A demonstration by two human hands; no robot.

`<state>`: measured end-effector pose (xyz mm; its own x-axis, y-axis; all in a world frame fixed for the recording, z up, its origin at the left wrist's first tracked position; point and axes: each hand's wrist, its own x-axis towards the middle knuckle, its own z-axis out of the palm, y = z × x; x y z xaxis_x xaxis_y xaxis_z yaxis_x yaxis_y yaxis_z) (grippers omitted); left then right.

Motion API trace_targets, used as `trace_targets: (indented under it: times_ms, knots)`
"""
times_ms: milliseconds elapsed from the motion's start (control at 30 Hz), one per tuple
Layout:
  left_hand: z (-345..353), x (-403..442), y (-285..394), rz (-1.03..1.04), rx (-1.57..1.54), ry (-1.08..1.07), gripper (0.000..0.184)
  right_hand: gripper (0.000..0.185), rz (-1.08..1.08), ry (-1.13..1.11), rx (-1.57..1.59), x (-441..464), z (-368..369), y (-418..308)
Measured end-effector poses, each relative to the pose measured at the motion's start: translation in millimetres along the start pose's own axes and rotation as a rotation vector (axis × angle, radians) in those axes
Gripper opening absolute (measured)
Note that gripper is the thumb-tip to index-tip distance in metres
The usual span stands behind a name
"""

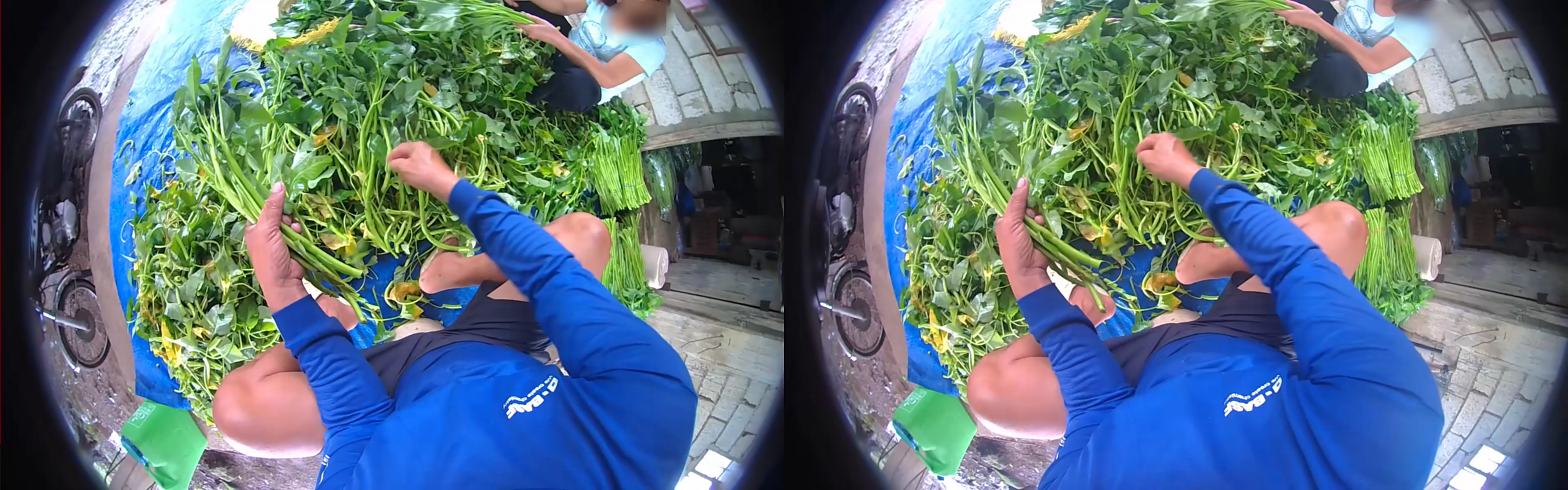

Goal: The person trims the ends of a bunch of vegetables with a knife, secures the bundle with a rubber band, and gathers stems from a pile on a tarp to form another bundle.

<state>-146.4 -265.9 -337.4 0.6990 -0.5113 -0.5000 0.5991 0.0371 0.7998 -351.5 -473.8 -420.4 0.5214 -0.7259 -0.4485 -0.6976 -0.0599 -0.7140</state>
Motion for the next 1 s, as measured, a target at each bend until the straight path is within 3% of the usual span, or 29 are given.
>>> trace_targets:
  times_ms: [33,100,133,167,233,333,467,567,600,700,767,900,1000]
  knots:
    - [-0.5,-0.5,0.8,0.005,0.009,0.006,0.023,0.035,0.155,-0.042,0.263,2.9,20.0,-11.2]
    - [-5.0,2.4,-1.2,-0.005,0.009,0.001,0.026,0.033,0.21,-0.005,0.383,26.7,66.6,-3.9]
    - [-5.2,3.2,-1.0,-0.009,0.014,0.002,0.028,0.031,0.049,0.15,0.098,57.1,89.1,18.8]
    - [-3.5,5.3,-1.1,-0.009,0.014,-0.001,0.031,0.028,0.032,0.309,-0.048,70.1,95.7,18.4]
    - [-3.0,8.8,-4.2,-0.024,0.036,0.028,0.026,0.026,0.238,0.475,-0.07,85.1,105.2,3.2]
    - [-6.7,15.8,-6.4,-0.042,0.054,0.033,0.027,0.025,0.331,0.414,-0.167,98.3,106.9,-3.0]
    - [-12.8,27.4,-10.1,-0.063,0.047,0.026,0.032,0.027,0.305,0.444,0.002,96.2,95.4,-1.7]
    - [-9.9,28.1,-8.3,-0.062,0.038,0.04,0.029,0.022,0.068,0.41,0.089,66.5,68.3,-12.1]
    - [-10.3,27.2,-9.4,-0.061,0.035,0.037,0.029,0.023,-0.024,0.513,0.158,68.9,64.8,0.0]
    - [-8.8,27.6,-13.4,-0.046,0.03,0.012,0.027,0.018,-0.23,0.492,0.312,25.1,9.4,-33.9]
    - [-6.4,25.2,-16.3,-0.024,0.025,-0.001,0.027,0.02,-0.153,0.443,0.497,-13.2,-34.4,-72.0]
    - [-0.1,16.6,-22.1,-0.048,-0.007,-0.065,0.025,0.025,-0.135,0.096,0.864,-47.7,-85.5,-63.6]
    - [8.3,15.6,-32.3,-0.064,0.007,-0.095,0.026,0.032,-0.117,0.072,0.811,-70.9,-90.2,-56.4]
